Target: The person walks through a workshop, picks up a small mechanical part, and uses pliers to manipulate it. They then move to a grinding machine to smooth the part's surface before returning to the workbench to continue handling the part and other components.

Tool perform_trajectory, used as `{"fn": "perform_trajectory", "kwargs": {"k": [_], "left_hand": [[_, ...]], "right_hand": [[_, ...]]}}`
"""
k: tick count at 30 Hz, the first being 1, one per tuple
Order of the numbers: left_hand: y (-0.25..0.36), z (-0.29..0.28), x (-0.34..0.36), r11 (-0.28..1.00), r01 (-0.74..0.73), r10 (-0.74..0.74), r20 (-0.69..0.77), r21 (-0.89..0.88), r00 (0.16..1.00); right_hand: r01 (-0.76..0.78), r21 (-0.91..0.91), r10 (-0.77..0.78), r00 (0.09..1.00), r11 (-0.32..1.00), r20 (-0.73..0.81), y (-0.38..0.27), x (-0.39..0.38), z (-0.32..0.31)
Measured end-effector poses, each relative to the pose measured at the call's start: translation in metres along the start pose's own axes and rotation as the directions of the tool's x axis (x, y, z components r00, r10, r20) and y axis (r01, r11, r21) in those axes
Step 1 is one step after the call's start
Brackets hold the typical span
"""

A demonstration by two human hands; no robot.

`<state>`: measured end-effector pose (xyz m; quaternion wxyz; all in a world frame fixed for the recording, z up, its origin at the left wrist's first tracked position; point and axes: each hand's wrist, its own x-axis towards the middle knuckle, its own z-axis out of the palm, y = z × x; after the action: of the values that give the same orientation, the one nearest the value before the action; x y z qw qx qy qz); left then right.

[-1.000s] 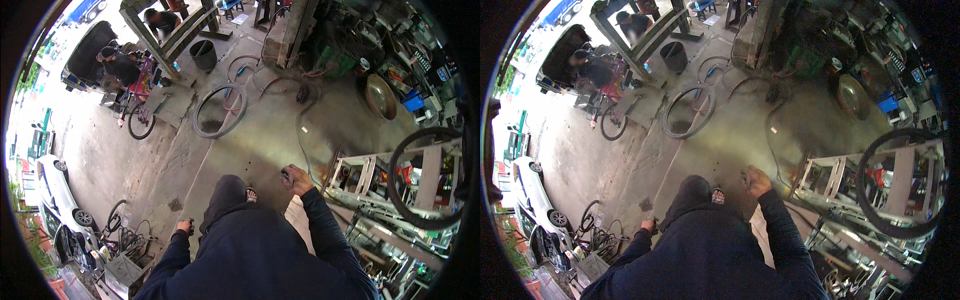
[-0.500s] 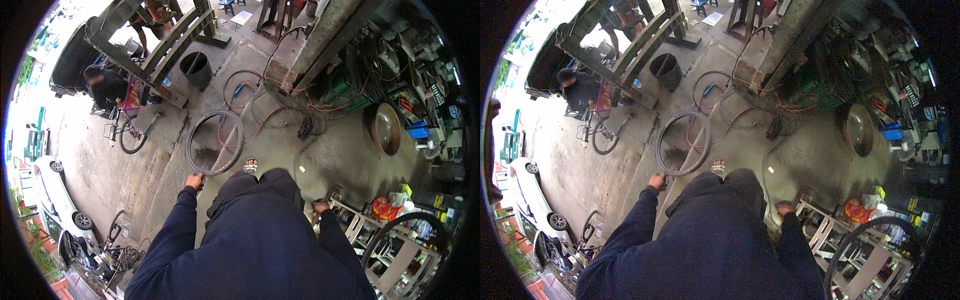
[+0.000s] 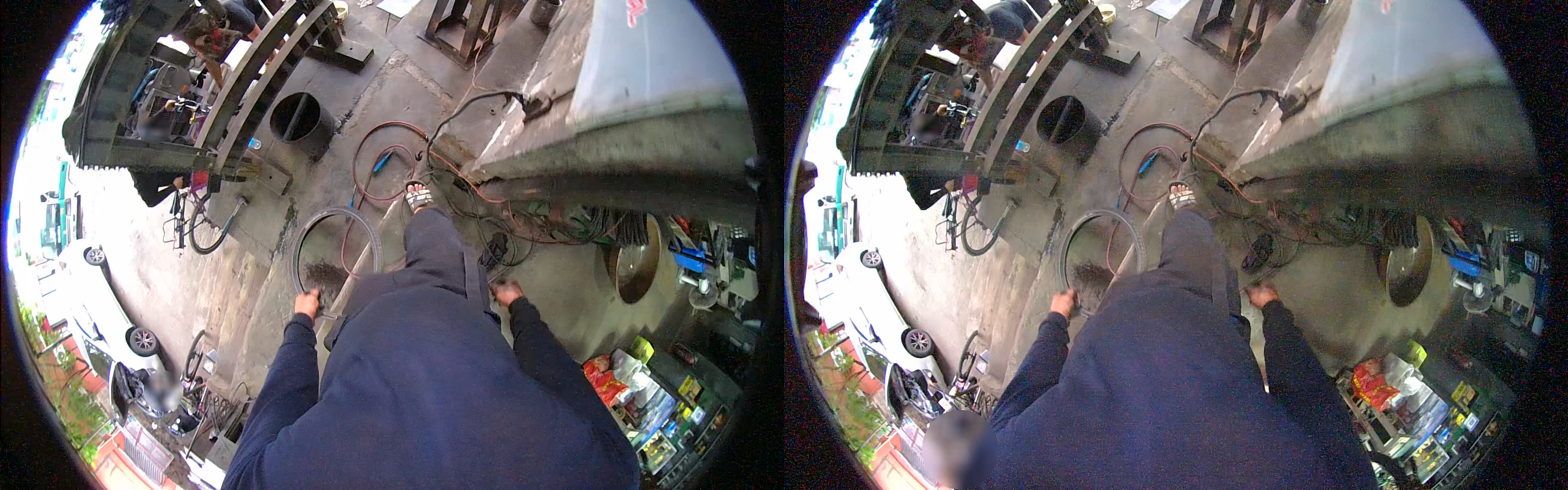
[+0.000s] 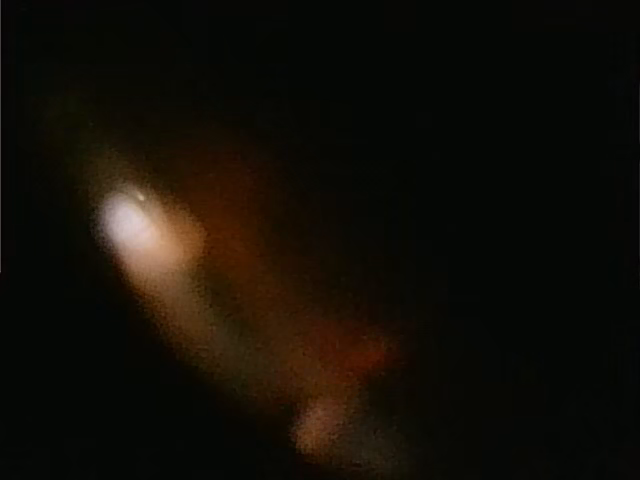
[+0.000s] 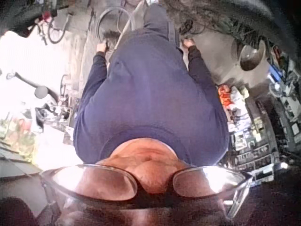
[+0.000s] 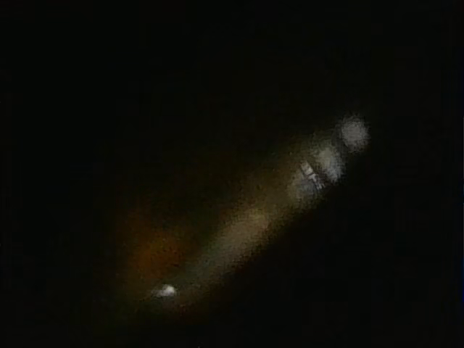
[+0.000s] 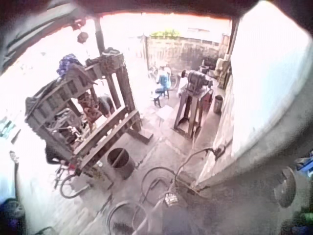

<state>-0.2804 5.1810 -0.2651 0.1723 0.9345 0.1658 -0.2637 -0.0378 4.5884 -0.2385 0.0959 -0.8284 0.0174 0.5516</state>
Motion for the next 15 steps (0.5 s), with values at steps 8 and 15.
{"fn": "perform_trajectory", "kwargs": {"k": [8, 15], "left_hand": [[0.056, -0.087, 0.050, 0.207, 0.572, -0.680, 0.304, -0.794, 0.668], [0.086, -0.221, 0.265, 0.474, 0.516, -0.577, 0.191, -0.714, 0.794]], "right_hand": [[0.477, 0.144, -0.381, 0.821, 0.867, -0.425, -0.221, 0.008, -0.256], [0.531, 0.118, -0.463, 0.811, 0.839, -0.357, -0.322, 0.085, -0.335]]}}
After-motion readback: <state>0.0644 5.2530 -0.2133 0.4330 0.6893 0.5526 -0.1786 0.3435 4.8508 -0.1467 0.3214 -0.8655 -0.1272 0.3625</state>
